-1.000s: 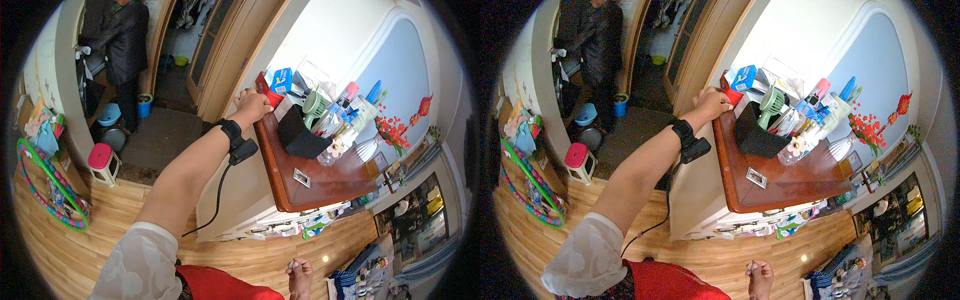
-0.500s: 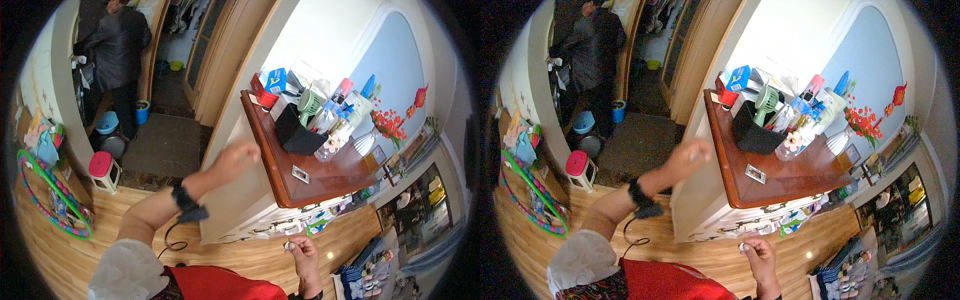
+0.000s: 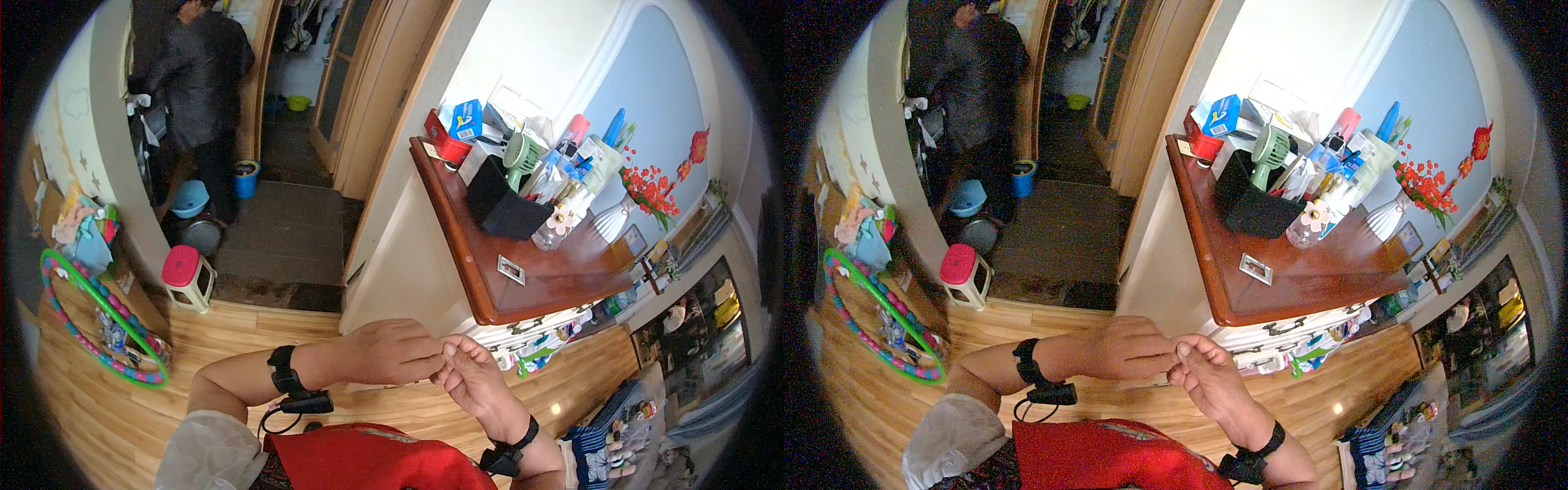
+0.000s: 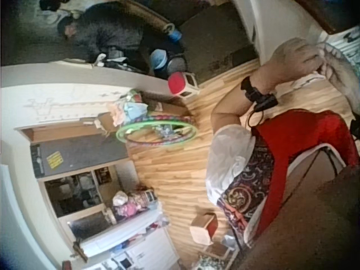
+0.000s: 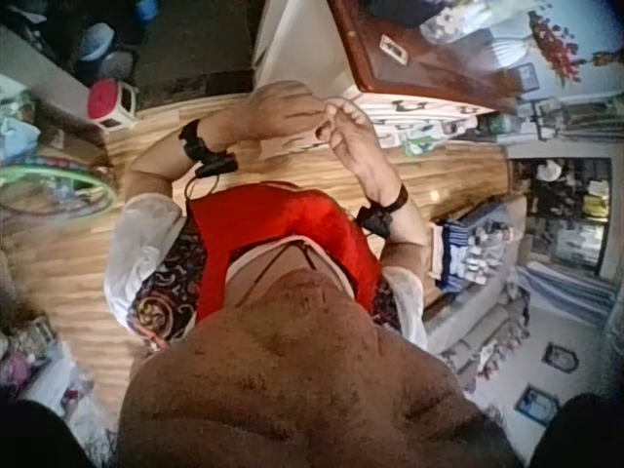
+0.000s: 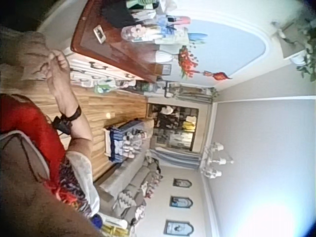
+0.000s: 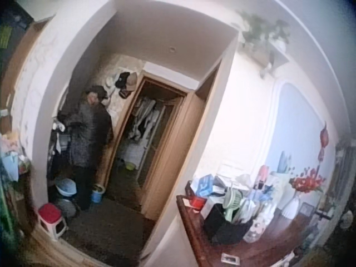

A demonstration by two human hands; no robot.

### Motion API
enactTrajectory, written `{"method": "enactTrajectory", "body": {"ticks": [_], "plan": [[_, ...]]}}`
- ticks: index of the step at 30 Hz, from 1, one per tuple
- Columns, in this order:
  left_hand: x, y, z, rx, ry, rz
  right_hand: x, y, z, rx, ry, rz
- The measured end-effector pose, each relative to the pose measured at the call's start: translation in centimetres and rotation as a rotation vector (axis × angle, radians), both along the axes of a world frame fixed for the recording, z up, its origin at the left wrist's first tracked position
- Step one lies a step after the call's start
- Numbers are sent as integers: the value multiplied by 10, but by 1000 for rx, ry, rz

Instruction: The person handles coins and small rectangular boxes on a wooden table, picking up items one at a time before moving a coin and a box to a white dresser.

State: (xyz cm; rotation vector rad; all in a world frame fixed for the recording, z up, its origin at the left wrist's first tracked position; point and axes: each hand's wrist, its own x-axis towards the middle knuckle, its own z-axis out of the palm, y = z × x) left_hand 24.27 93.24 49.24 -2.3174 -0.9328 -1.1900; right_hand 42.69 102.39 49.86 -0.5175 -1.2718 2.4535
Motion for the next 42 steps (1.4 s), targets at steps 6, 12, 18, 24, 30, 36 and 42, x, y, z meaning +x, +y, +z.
{"method": "enactTrajectory", "body": {"ticks": [6, 12, 18, 24, 30, 36, 42], "plan": [[-31, 8, -3, 89, -1, 199, 3, -10, 15, 198, -201, -45], [-88, 74, 63, 199, -205, 496, 59, 6, -1, 625, -337, 111], [-120, 175, 66, 172, -308, 504, 109, 11, -24, 612, -390, -210], [-130, 228, 57, 115, -253, 494, 176, 2, -51, 472, -421, -549], [-133, 215, 63, -102, -229, 391, 210, -5, -72, 334, -369, -751], [-135, 197, 61, -55, -329, 482, 203, -9, -81, 278, -355, -780], [-125, 209, 72, -206, -232, 646, 197, -22, -93, 205, -323, -784]]}}
